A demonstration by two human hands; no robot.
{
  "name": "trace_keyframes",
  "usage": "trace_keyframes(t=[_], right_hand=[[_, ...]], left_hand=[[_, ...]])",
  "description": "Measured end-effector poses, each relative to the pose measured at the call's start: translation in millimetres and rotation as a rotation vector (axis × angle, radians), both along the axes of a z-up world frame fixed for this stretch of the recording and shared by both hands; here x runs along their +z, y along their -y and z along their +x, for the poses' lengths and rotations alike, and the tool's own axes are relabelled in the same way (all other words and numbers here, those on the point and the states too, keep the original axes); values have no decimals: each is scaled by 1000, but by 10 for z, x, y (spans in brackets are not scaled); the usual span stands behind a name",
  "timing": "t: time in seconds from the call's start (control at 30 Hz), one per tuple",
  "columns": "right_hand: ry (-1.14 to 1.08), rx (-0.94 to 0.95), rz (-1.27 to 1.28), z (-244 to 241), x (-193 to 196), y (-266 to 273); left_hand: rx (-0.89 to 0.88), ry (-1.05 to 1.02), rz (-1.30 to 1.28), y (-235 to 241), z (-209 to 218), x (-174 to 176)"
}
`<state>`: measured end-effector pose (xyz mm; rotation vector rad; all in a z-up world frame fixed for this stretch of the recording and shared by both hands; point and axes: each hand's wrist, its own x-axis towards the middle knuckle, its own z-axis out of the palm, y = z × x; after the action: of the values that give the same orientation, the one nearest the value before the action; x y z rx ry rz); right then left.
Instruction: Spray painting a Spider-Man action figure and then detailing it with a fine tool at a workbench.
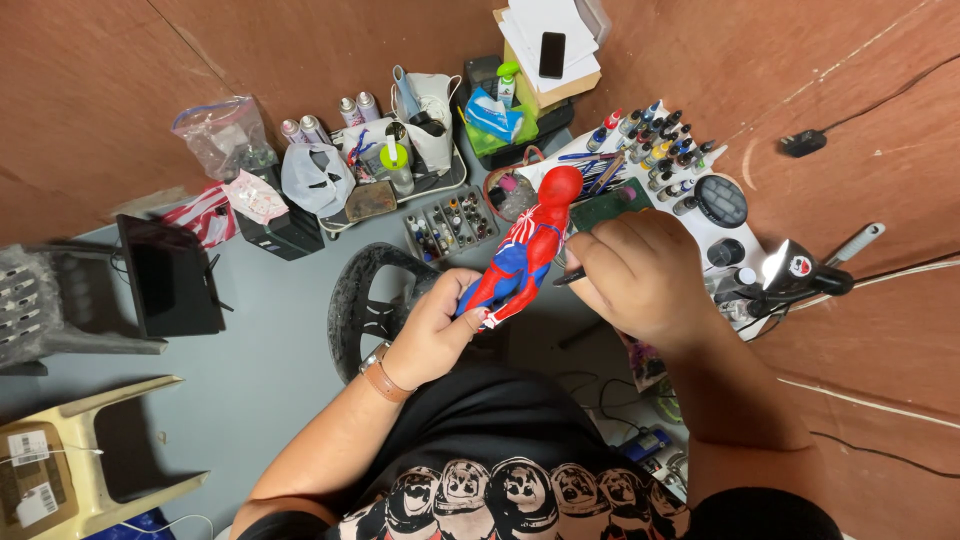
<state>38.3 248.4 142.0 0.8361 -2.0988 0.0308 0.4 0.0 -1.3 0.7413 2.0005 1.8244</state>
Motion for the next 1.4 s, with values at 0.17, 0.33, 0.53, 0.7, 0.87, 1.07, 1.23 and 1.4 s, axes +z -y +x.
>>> trace_keyframes(t=[0.17,0.33,0.53,0.7,0.87,1.07,1.23,1.4], right_hand=[[0,-9,3,-6,-20,-14],[-1,-26,-3,6,-50,-17],[-4,-29,15,-2,-66,-28],[-17,2,11,-30,-154,-71],[-15,23,24,-49,-115,-118],[106,67,-49,-33,-10,-237],[104,53,-127,-21,-55,-357],[124,22,-445,38,-212,-361]], left_hand=[[-4,7,-4,-7,-3,-34],[-10,19,-5,-12,-5,-29],[-13,7,-27,-26,-13,6],[-20,2,-51,-28,-19,-1],[-31,11,-65,-20,-27,23],[-72,65,-6,-10,-59,-234],[-179,245,308,-45,-58,-380],[-375,509,672,-113,-101,-528]])
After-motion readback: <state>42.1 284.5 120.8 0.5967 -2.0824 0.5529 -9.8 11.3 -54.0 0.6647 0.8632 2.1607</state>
